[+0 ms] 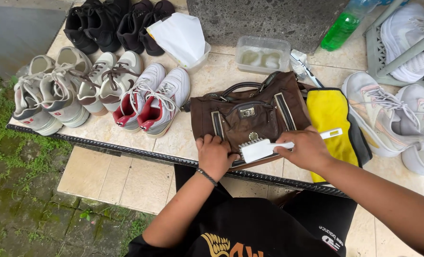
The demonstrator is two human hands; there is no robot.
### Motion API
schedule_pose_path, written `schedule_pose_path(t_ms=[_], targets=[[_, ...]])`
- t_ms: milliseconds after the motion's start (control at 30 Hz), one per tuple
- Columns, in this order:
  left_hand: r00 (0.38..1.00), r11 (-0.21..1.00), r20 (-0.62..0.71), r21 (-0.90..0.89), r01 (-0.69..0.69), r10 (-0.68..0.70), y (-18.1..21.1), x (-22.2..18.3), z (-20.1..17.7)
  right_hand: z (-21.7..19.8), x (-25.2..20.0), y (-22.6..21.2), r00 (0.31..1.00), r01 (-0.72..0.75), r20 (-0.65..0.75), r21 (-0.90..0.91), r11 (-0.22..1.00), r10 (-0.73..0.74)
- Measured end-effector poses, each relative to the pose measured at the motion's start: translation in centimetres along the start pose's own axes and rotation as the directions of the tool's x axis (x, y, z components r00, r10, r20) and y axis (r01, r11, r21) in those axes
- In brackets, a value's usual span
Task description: Cleaning a brown bag using a brush and cleaning solution followed by wiping with a cloth
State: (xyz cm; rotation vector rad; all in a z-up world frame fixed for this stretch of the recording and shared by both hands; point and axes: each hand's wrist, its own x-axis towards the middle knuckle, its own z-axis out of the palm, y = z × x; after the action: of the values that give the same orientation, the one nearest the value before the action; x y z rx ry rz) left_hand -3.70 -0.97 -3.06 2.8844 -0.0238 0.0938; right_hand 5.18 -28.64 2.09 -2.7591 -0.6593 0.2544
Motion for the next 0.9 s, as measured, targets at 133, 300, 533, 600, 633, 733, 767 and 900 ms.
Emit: schedule_pose_path(t_ms=[133,300,533,600,633,733,767,900], targets=[[0.993,0.999,-0.116,-0.025,-0.031,0.028,0.6,-0.8,0.9,-1.8,1.7,2.3,0.995,-0.101,-0.032,-0.09,0.991,0.099],[0.928,0.975,-0.362,-0.161,-0.153,0.086,0.8,-1.9,0.1,-1.7,0.9,-0.1,0.992,-0.083,-0.067,0.258,0.962,0.104],[0.88,0.953,-0.472,-0.243,-0.181,0.046,0.4,-3.3,0.4,-1.9,3.2,2.7,0.967,-0.1,-0.233,0.039,0.994,0.107],[0.856,0.954,-0.515,-0.239,-0.18,0.033,0.3,-3.2,1.2,-3.0,2.7,1.0,0.965,-0.068,-0.24,0.15,0.986,0.103],[0.855,0.954,-0.517,-0.237,-0.182,0.034,0.3,-3.2,1.4,-2.4,2.5,0.0,0.964,-0.068,-0.243,0.15,0.986,0.103],[0.827,0.946,-0.561,-0.249,-0.207,0.033,0.5,-3.5,1.4,-0.9,2.5,-1.8,0.989,0.084,-0.137,0.178,0.98,-0.06],[0.818,0.937,-0.574,-0.268,-0.223,0.031,0.6,-3.6,1.1,-0.8,3.3,-1.6,0.98,0.07,-0.195,0.162,0.984,-0.038],[0.801,0.928,-0.597,-0.276,-0.25,0.038,0.3,-3.4,0.9,-1.0,5.2,0.5,0.944,-0.054,-0.32,0.087,0.995,0.079]])
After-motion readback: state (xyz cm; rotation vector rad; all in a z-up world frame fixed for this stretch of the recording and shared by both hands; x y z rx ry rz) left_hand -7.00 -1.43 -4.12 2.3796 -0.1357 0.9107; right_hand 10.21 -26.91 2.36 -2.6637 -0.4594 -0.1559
